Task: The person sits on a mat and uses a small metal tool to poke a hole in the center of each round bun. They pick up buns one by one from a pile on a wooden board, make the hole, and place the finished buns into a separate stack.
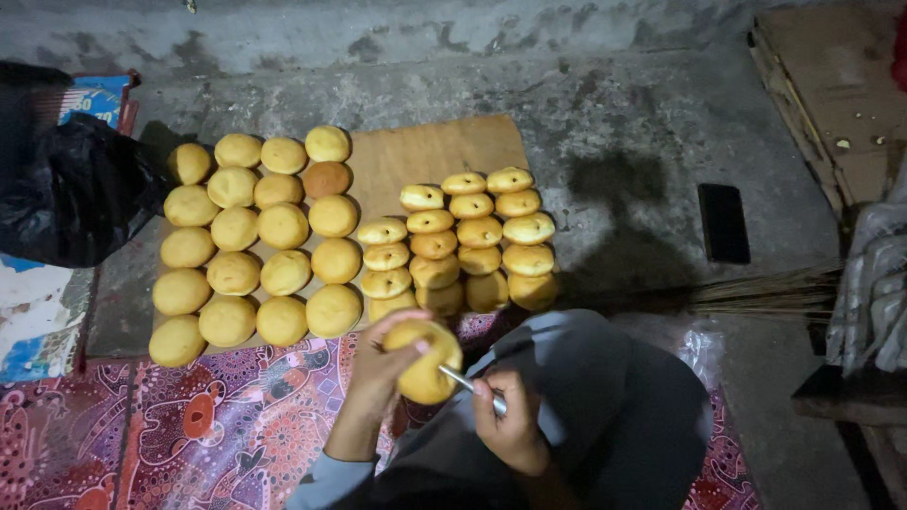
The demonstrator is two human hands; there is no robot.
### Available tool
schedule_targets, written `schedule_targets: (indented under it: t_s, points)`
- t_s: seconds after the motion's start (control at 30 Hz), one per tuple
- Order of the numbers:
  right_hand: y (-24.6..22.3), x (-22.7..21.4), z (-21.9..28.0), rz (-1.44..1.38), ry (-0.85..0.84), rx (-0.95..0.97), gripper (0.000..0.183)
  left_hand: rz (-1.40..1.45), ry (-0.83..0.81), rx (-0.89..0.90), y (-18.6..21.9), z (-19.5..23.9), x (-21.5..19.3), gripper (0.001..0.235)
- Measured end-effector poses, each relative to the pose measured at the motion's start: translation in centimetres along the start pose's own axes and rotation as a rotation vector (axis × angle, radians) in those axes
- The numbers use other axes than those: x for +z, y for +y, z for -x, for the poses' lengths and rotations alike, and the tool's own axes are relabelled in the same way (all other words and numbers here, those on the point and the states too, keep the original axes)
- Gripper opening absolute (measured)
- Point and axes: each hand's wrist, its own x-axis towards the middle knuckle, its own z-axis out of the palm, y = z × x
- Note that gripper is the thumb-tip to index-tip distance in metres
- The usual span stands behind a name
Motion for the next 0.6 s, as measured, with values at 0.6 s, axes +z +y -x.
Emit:
schedule_targets:
  t_s: [0.6]
  points:
    - [-1.6,0.5,-0.6,0.122,-0.130,-0.065,0.016,0.025,-0.072,-0.145,-2.7,1.7,0.7,0.031]
